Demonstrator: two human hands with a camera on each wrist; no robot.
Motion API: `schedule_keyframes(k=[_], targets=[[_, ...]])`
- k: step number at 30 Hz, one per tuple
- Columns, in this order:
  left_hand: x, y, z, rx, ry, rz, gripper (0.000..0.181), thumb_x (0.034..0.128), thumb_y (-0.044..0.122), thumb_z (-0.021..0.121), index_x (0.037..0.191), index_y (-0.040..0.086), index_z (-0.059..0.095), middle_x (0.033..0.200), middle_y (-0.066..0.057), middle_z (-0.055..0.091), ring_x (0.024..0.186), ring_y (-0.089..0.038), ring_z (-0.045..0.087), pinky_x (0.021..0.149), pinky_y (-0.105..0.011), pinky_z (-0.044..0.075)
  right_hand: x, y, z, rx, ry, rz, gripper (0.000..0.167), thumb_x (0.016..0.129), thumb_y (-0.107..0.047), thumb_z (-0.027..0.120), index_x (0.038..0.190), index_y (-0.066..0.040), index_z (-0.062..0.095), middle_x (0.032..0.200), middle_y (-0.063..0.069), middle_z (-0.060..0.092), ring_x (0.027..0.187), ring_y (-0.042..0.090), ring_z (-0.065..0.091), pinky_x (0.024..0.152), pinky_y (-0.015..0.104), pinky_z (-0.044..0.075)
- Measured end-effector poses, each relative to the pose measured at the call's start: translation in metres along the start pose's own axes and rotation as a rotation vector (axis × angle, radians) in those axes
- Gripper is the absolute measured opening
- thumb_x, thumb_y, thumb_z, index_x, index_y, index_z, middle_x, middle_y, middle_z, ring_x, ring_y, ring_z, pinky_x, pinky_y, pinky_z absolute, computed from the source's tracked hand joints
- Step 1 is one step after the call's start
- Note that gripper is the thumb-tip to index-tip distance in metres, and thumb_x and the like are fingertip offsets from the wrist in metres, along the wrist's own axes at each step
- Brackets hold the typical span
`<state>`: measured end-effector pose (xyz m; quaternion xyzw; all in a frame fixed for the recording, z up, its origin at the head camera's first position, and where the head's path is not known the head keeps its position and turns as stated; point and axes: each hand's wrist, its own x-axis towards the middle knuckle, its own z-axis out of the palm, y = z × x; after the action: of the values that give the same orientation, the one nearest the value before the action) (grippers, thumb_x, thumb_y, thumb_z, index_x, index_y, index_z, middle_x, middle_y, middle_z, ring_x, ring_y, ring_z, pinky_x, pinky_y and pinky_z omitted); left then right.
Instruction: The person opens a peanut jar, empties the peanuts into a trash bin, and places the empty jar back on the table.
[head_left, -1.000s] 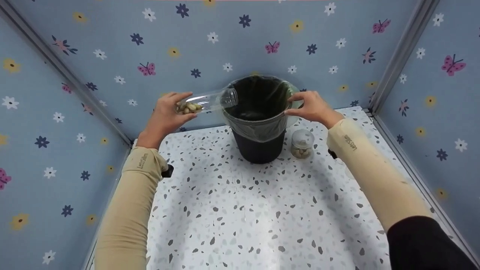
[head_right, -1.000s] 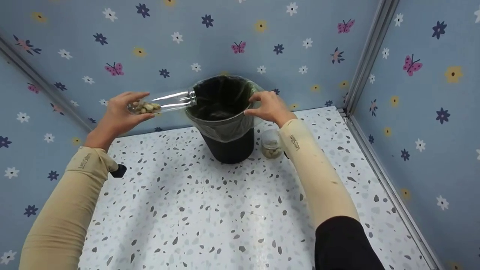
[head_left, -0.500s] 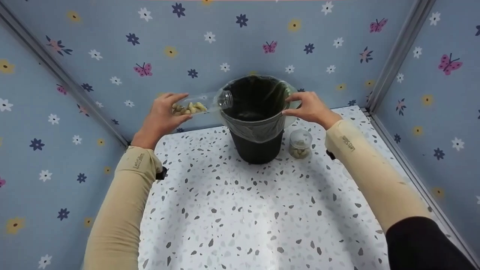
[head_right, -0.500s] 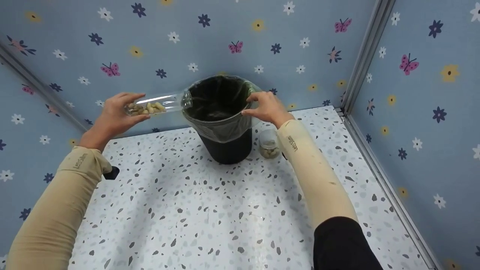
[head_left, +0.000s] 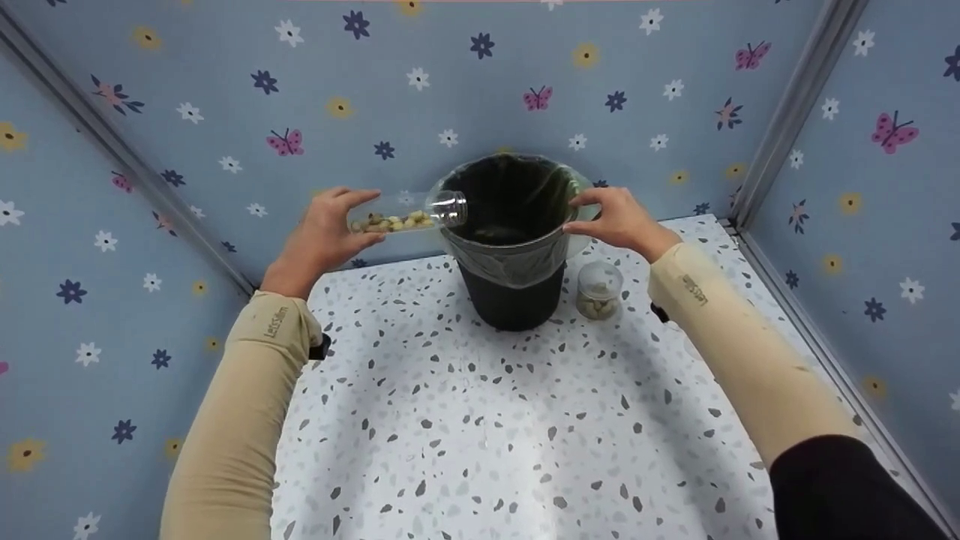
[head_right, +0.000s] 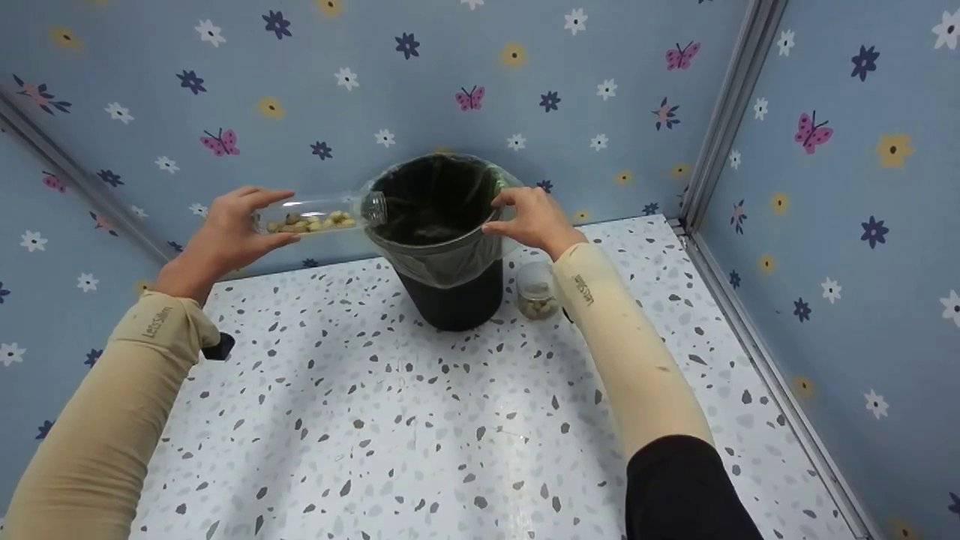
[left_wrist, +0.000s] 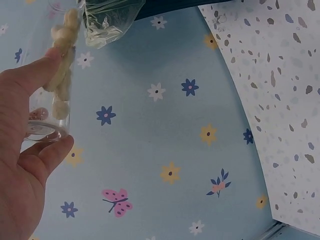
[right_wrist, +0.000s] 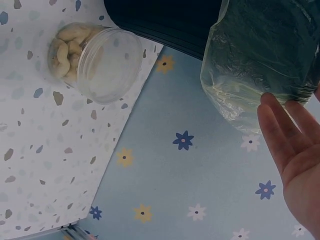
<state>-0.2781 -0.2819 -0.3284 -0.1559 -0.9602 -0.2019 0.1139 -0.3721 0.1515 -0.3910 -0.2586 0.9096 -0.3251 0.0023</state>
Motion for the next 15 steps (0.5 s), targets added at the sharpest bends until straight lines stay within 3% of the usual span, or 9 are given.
schedule_keyframes(k=[15], targets=[[0.0017, -0.0013, -0.0086, 0.040, -0.007, 0.011, 0.063, 0.0826, 0.018, 0.080, 0.140, 0.011, 0.054, 0.133, -0.020, 0.052, 0.123, -0.038, 0.046, 0.100, -0.052, 0.041, 0.0009, 0.0000, -0.0005, 0.004, -0.009, 0.005, 0.055, 0.084, -0.044, 0.074, 0.127, -0.010, 0.064, 0.130, 0.008, 0.059, 0.100, 0.025, 0.062, 0.088, 0.045, 0.051]])
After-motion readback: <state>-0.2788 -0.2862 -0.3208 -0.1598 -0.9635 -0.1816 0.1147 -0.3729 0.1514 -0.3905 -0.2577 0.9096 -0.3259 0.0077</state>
